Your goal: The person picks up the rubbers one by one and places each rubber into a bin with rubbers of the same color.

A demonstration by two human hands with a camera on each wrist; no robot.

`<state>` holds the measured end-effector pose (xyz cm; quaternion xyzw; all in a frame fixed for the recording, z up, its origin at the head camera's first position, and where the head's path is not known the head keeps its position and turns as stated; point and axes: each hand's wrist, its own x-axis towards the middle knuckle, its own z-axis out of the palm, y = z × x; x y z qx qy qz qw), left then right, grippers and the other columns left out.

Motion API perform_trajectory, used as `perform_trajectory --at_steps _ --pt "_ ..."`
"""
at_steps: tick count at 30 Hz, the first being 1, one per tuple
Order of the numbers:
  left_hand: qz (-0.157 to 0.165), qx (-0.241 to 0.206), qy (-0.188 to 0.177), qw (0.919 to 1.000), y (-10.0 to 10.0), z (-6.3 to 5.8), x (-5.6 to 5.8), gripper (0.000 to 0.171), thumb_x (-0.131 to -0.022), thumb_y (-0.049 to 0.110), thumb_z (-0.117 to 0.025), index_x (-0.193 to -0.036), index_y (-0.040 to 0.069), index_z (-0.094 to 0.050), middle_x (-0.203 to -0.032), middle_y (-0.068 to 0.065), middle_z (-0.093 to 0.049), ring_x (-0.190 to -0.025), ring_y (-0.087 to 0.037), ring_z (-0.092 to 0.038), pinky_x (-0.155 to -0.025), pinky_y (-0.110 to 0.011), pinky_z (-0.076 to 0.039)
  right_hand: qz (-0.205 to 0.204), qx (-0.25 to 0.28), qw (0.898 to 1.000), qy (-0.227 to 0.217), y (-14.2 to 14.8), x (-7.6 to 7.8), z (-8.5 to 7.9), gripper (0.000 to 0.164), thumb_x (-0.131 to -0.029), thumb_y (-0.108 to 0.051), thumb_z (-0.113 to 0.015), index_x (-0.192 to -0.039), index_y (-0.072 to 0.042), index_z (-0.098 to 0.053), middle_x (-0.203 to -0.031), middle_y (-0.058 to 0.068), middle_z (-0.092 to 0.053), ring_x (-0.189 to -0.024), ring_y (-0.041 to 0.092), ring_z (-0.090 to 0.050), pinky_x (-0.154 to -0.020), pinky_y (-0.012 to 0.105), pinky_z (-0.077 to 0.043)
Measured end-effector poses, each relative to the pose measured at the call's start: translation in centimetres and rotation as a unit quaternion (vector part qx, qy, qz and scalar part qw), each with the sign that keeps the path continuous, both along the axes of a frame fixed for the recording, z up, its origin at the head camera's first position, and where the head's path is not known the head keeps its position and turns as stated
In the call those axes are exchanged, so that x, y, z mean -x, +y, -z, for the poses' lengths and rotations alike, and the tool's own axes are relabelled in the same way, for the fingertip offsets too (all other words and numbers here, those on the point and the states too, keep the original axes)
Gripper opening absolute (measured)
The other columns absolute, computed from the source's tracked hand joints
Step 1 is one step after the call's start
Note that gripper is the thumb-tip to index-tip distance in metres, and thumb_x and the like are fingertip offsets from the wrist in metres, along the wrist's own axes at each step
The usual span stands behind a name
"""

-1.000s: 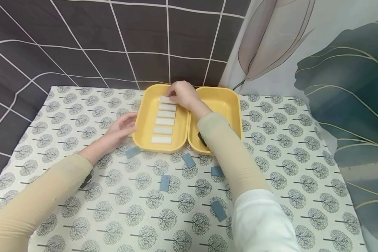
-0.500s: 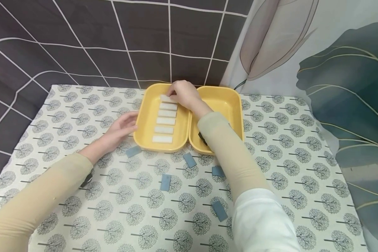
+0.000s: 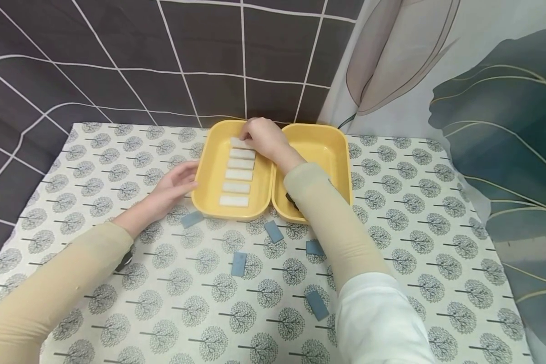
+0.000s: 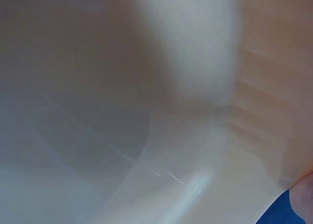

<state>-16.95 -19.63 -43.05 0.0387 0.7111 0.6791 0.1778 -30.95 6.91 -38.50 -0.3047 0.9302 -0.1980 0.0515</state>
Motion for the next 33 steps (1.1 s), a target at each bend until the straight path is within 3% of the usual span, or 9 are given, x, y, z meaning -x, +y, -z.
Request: perform_trajectory --at_steps 22,33 --pt "-0.008 0.009 -0.016 0.9998 0.17 -0.14 -0.16 0.066 -0.102 0.003 -0.057 -0.163 0.005 -0.033 -0.165 -0.021 -0.040 -0.131 -0.008 -0.054 -0.106 -0.018 -0.056 -0.026 -0.046 0.999 0.005 -0.12 0.20 0.16 0.018 -0.102 -0.009 -0.068 -0.115 -0.008 -0.081 -0.125 0.008 -0.077 -0.120 0.026 -0.069 -0.110 0.040 -0.056" --pt "-0.009 0.008 -0.019 0.9998 0.24 -0.12 -0.15 0.067 -0.102 0.003 -0.058 -0.164 0.005 -0.032 -0.165 -0.021 -0.039 -0.132 -0.008 -0.054 -0.106 -0.018 -0.056 -0.010 -0.040 0.999 0.012 -0.09 0.31 0.39 0.018 -0.101 -0.008 -0.068 -0.113 -0.009 -0.082 -0.122 0.007 -0.079 -0.118 0.025 -0.071 -0.108 0.042 -0.057"
